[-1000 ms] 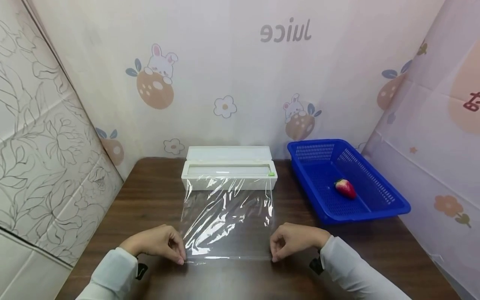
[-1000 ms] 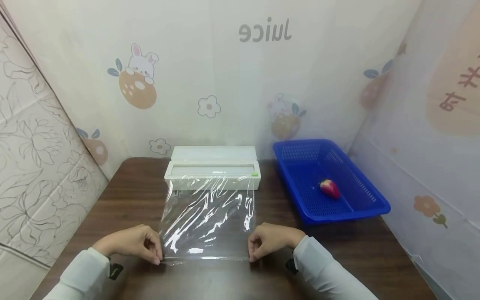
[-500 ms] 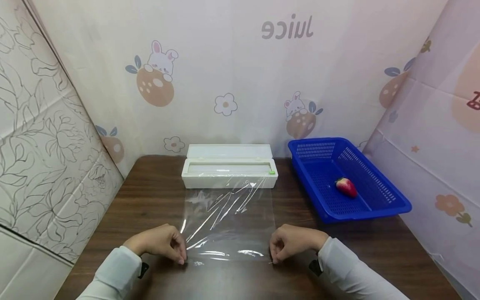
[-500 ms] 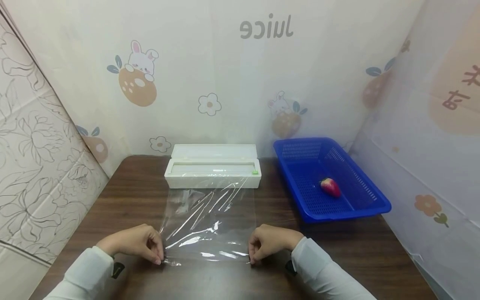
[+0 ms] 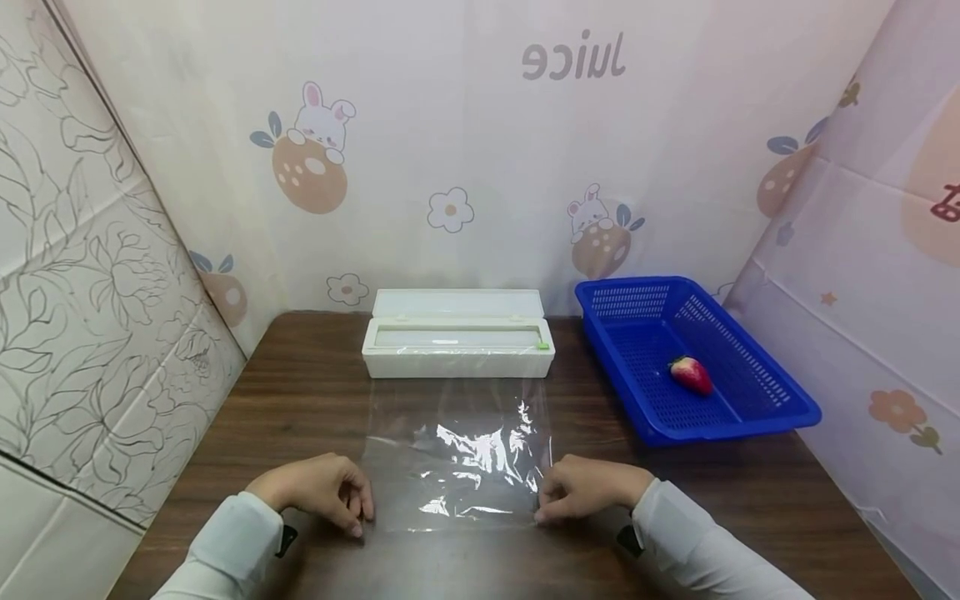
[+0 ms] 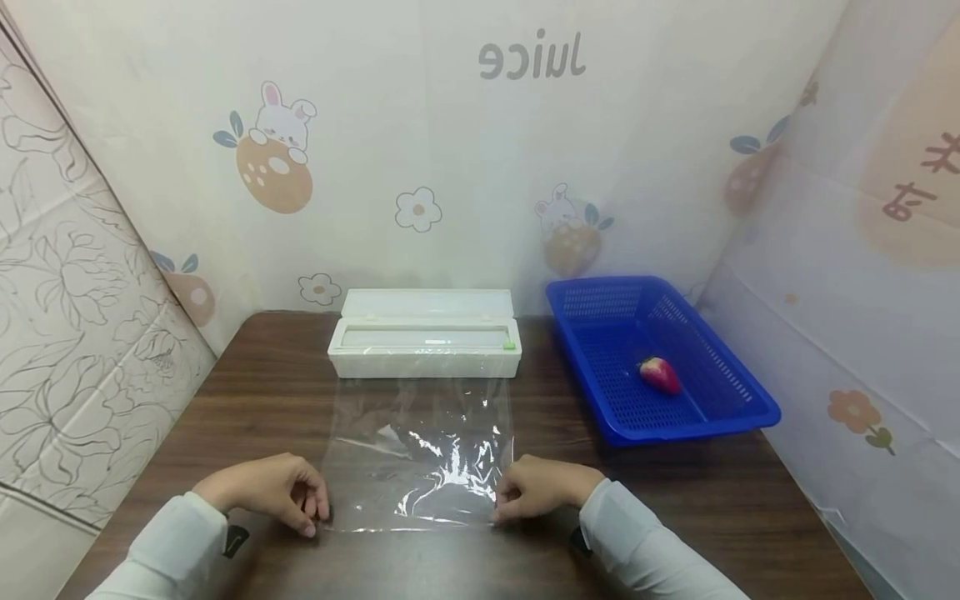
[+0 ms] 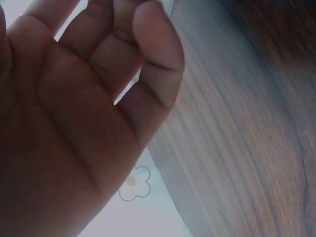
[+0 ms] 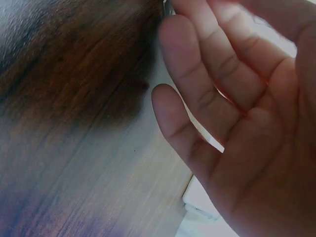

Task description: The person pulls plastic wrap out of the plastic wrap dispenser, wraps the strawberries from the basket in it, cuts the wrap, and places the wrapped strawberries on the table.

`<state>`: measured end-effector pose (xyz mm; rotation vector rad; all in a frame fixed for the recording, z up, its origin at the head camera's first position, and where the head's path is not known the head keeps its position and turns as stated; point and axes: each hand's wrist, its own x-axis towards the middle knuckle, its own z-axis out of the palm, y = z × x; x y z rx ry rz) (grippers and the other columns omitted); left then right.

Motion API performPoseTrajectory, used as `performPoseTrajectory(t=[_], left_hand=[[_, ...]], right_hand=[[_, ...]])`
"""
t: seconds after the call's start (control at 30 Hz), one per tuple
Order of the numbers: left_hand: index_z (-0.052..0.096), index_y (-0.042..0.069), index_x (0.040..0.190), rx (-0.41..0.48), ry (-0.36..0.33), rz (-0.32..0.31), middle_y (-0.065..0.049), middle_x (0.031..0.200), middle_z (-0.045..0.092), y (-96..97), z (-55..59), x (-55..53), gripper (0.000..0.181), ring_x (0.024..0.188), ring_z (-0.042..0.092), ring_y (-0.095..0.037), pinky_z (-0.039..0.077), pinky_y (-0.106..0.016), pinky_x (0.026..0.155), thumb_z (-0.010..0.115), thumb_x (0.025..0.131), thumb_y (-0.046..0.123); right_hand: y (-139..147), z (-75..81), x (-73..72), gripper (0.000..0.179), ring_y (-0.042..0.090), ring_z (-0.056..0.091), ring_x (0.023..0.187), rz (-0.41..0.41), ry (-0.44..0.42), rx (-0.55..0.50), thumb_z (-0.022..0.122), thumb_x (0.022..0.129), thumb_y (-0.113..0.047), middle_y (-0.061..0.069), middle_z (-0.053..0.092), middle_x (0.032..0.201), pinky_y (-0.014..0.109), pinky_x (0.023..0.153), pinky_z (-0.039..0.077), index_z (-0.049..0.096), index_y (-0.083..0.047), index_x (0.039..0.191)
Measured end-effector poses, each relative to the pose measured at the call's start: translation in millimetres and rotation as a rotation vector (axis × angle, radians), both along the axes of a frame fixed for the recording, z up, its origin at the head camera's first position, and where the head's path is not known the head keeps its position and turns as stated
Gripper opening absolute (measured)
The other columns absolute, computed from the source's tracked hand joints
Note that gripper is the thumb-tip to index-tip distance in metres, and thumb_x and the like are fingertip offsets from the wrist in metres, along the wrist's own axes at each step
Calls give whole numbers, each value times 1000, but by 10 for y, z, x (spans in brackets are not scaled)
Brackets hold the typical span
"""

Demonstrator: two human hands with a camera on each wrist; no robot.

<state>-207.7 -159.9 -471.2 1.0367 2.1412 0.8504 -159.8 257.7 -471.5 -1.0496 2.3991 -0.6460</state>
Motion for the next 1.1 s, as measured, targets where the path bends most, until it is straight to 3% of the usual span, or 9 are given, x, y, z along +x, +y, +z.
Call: performPoseTrajectory(t=[0.1, 0.2, 0.47, 0.6, 0.67, 0.77, 0.9, 1.0, 1.1], left_hand=[[70, 18, 84, -8, -38, 3, 9, 68, 66, -32, 12, 2, 15, 62, 59, -6, 48, -20, 55, 77, 72, 24], [70, 16, 85, 0, -53, 15, 8, 69, 68, -58, 15, 13, 12, 63, 60, -7, 49, -22, 57, 74, 74, 20], [67, 15, 88, 39, 59, 61, 5, 69, 67, -114, 50, -40, 14, 61, 57, -4, 48, -22, 55, 72, 77, 20], [66, 16, 90, 65, 99, 73, 4, 71, 68, -147, 55, -82, 15, 62, 57, -5, 49, -23, 56, 71, 80, 26], [66, 18, 89, 75, 149, 87, 6, 71, 67, -159, 52, -109, 13, 63, 57, -4, 49, -23, 57, 69, 82, 29], [66, 20, 89, 96, 284, 135, 9, 74, 65, -159, 37, -153, 11, 67, 56, -3, 51, -26, 60, 67, 85, 30], [65, 18, 94, 117, 470, 255, 12, 82, 64, -132, 25, -209, 11, 75, 56, -3, 54, -32, 66, 65, 87, 27], [65, 20, 97, 107, 546, 357, 12, 87, 63, -111, 26, -236, 11, 80, 56, -3, 54, -36, 71, 65, 87, 25], [65, 22, 97, 98, 580, 414, 11, 90, 63, -92, 23, -245, 10, 84, 56, -5, 54, -38, 74, 65, 87, 23]], right_hand=[[16, -22, -8, 5, -7, 50, 56, -16, -11, -8, 69, 81, -23, -18, 61, 64, 12, 48, 44, 66, -20, 79], [26, -29, 3, 14, -5, 52, 57, -55, -32, 5, 76, 74, -22, -17, 60, 63, 14, 49, 46, 64, -20, 81], [32, 0, 30, 40, -1, 50, 62, -87, -2, 26, 81, 66, -43, -9, 57, 70, 17, 54, 46, 60, -20, 92], [44, 33, 18, 38, 0, 51, 60, -126, -2, 8, 73, 74, -50, -10, 58, 69, 19, 51, 46, 59, -21, 93], [57, 56, -3, 32, 0, 51, 57, -151, 8, 1, 66, 80, -52, -12, 58, 66, 20, 50, 45, 59, -23, 91], [79, 80, -44, 25, 1, 49, 55, -198, 58, -7, 56, 88, -50, -14, 56, 63, 20, 48, 45, 59, -26, 86], [105, 102, -105, 21, 2, 49, 57, -253, 175, -38, 53, 92, -45, -14, 57, 66, 22, 50, 46, 59, -27, 83], [110, 119, -141, 15, 3, 52, 63, -298, 262, -70, 55, 93, -39, -13, 61, 73, 24, 56, 48, 60, -27, 86], [118, 136, -163, 10, 3, 54, 66, -351, 302, -95, 58, 92, -34, -11, 64, 76, 26, 60, 50, 61, -26, 89]])
